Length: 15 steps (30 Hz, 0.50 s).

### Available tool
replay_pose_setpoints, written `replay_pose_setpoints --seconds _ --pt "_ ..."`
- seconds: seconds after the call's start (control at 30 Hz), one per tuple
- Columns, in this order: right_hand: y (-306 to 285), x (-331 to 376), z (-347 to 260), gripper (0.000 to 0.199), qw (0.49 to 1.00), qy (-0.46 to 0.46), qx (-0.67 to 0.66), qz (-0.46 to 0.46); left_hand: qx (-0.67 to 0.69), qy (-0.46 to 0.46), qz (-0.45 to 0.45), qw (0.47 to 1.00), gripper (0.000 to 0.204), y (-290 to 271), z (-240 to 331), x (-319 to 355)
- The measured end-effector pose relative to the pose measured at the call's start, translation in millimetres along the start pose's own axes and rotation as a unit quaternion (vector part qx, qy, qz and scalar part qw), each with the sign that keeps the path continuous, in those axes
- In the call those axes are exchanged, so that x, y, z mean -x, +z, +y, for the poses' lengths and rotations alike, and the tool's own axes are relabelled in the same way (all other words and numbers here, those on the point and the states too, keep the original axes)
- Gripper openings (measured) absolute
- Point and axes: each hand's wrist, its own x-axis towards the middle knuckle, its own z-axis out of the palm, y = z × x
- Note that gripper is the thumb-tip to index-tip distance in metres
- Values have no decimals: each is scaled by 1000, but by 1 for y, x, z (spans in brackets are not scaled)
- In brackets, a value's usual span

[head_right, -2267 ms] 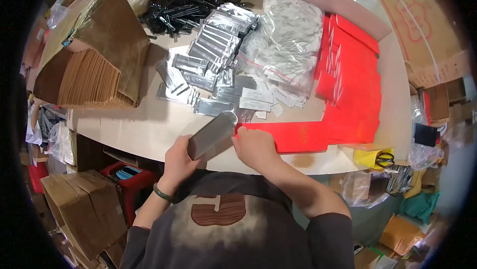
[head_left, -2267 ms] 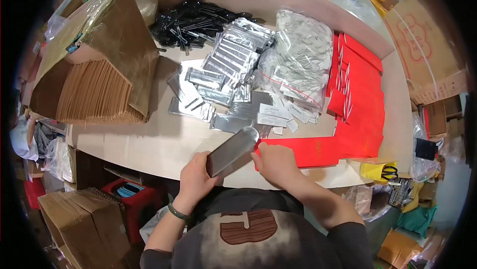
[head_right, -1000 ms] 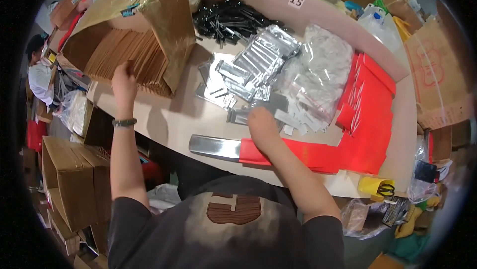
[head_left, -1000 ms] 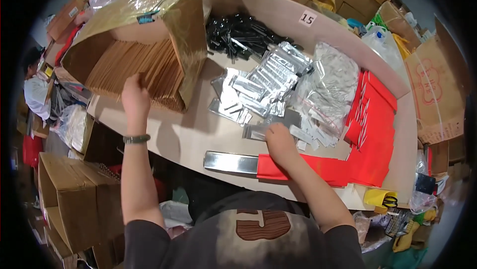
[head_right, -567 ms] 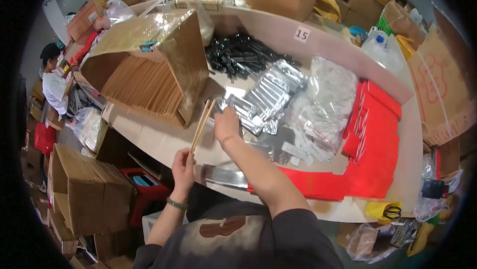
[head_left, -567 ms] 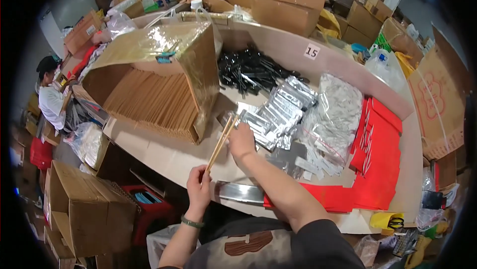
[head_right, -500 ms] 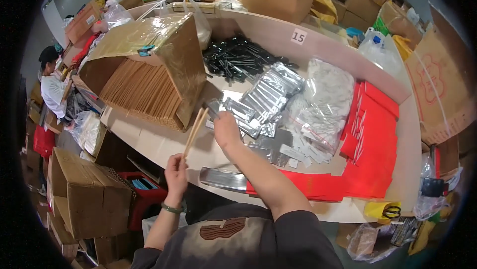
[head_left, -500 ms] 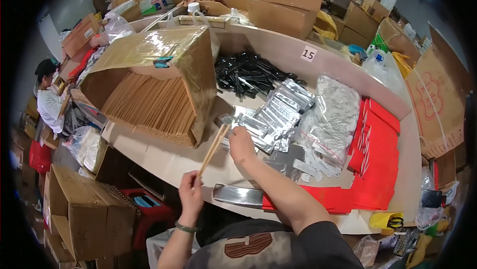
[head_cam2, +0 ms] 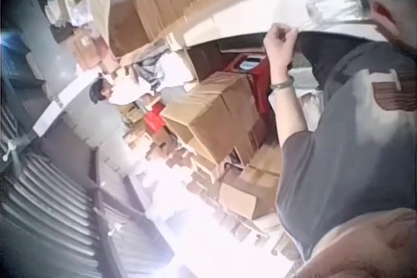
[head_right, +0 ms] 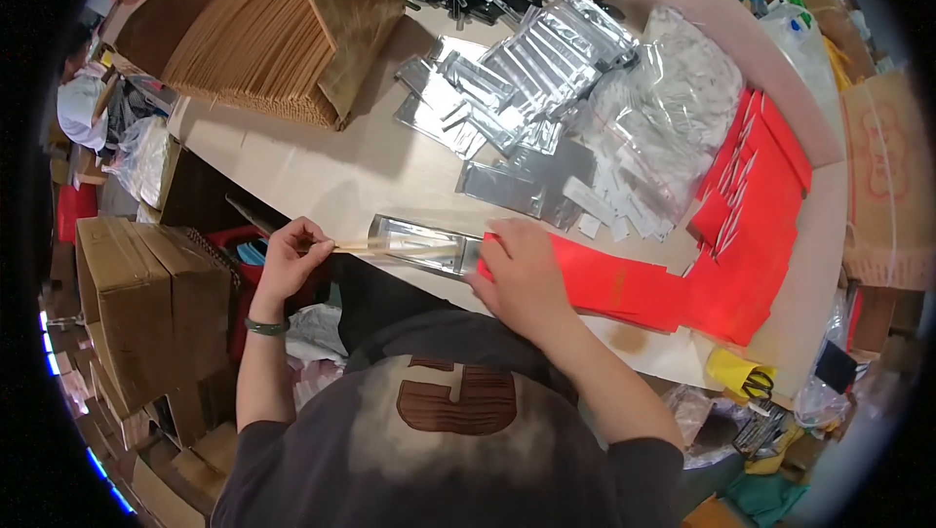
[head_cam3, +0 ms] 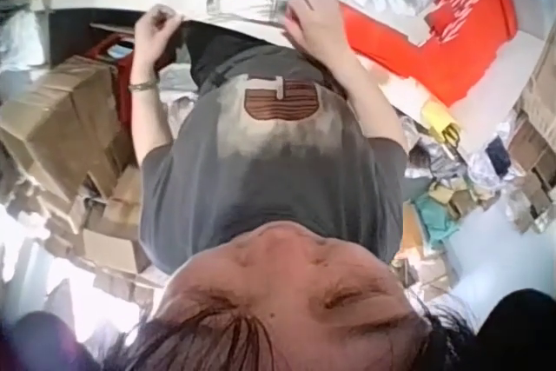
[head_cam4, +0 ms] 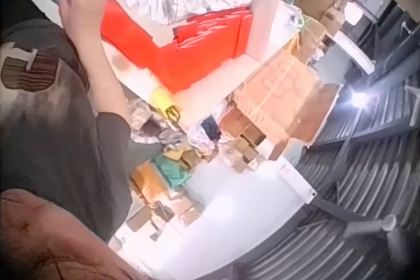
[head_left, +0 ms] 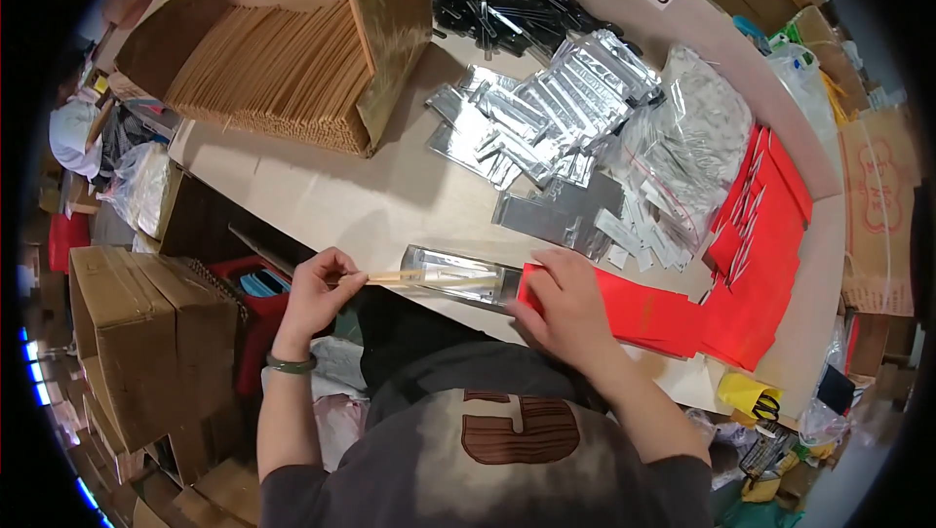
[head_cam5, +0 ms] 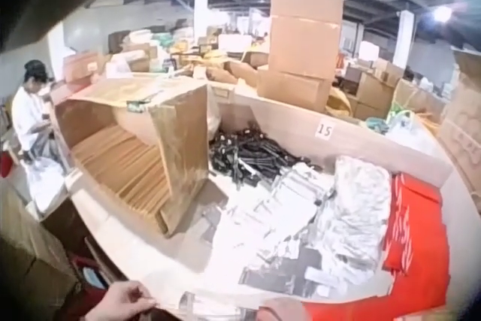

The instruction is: Inserting flat rectangular components into red protective sleeves using a thin wooden stick for assistance.

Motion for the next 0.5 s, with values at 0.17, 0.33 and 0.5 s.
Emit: replay_pose_setpoints --seconds 0.17,0.33,0.5 --pt "12 18 4 37 997 -58 29 -44 -290 177 -93 936 12 89 8 -17" --pt "17 16 3 42 993 16 101 -54 -314 222 95 918 15 137 6 -17" --pt "11 11 1 40 995 59 64 -52 -230 202 -147 941 56 172 36 11"
